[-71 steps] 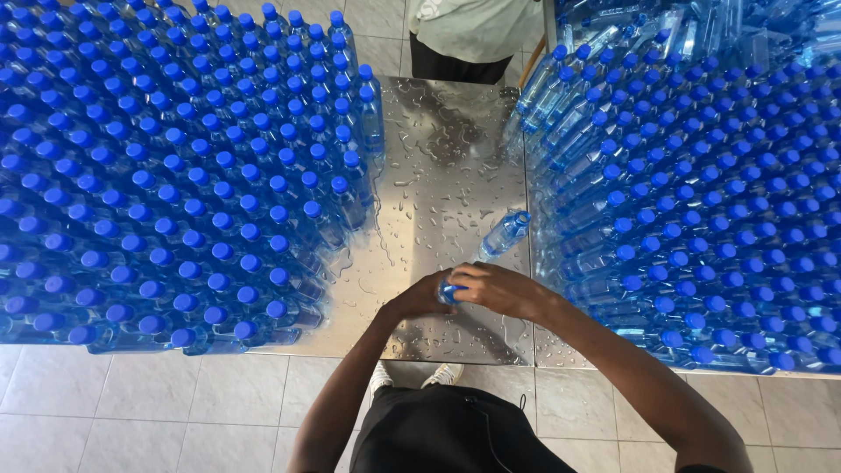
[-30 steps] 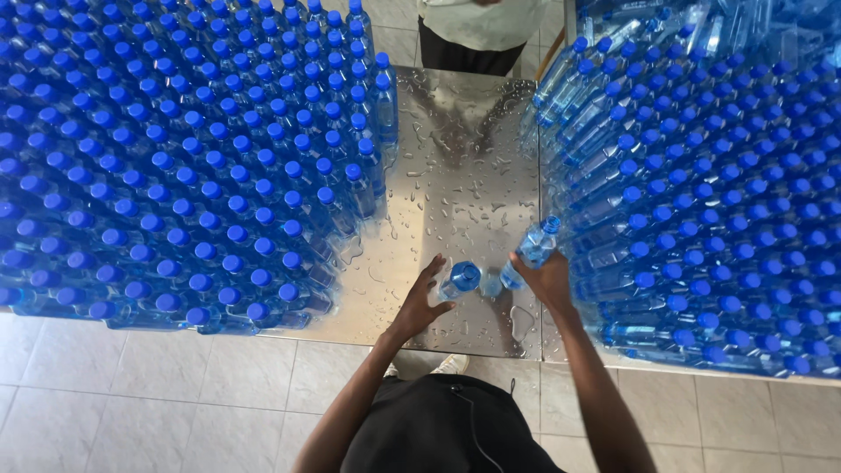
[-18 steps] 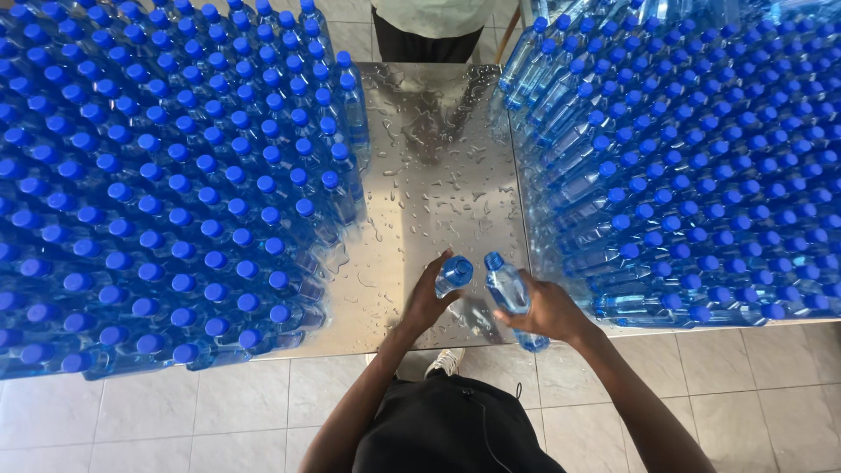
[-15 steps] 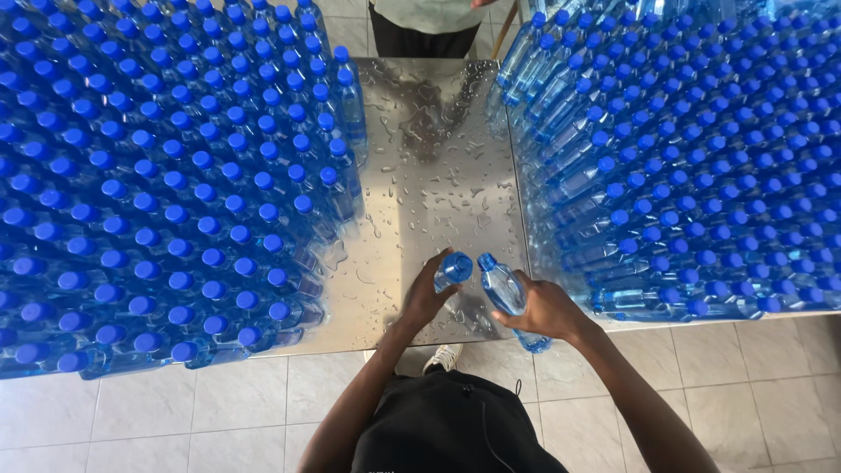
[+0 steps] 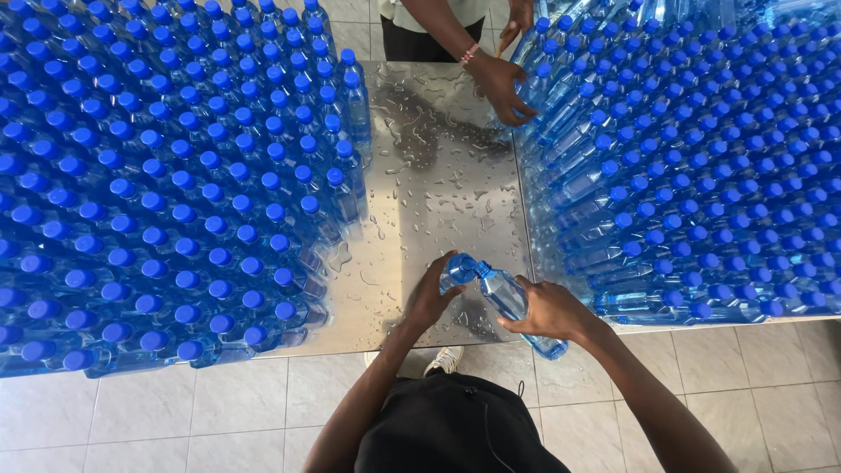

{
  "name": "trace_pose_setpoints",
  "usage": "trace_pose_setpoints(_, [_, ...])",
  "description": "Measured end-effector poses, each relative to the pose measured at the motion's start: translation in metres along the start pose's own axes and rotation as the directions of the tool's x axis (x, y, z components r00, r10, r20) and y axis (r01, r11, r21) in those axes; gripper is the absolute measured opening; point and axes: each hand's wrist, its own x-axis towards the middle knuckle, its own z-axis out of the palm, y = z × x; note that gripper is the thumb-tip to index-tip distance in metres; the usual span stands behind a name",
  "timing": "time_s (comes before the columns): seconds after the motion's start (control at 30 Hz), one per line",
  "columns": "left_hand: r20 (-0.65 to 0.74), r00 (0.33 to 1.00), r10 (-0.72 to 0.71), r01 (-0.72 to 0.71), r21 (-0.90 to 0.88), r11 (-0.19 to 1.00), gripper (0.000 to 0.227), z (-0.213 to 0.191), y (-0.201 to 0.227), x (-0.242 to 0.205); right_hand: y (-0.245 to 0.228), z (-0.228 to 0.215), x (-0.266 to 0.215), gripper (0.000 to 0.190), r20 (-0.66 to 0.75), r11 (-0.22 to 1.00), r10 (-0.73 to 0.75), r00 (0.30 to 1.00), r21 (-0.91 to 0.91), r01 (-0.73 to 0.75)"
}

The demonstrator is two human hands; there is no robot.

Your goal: The person repeatedly picks up uncapped water bottles from a metal table, screws on blue caps, and places the capped bottles back onto the table. The action is performed one at a time in a repetitive loop.

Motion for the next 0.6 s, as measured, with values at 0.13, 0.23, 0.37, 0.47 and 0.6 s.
trace_pose_setpoints(0.13, [0.011,1.0,-0.005,0.005,0.02,1.0,0.081,-0.002,0.004,0.0,0.012,0.006,0.007,0.098,0.025,1.0,-0.006,1.0,-0.021,0.006])
trace_pose_setpoints(0.23, [0.014,1.0,-0.016,0.015,0.027,1.0,0.081,-0.002,0.006,0.0,0.014,0.008,0.009,0.099,0.041,1.0,-0.005,0.999,-0.018,0.006])
trace_pose_setpoints(0.37, [0.018,1.0,0.015,-0.016,0.035,0.999,0.08,-0.002,0.002,0.0,0.015,0.006,0.012,0.098,0.053,1.0,-0.022,0.998,-0.012,0.022])
trace_pose_setpoints(0.47, [0.018,1.0,0.022,-0.023,0.052,0.998,0.08,0.0,-0.003,0.004,0.018,0.008,0.016,0.098,0.057,1.0,-0.03,0.998,-0.008,0.03])
trace_pose_setpoints(0.6, [0.014,1.0,0.003,-0.004,0.043,0.999,0.08,-0.003,0.005,0.0,0.02,0.009,0.019,0.096,0.06,1.0,-0.028,0.998,-0.007,0.029])
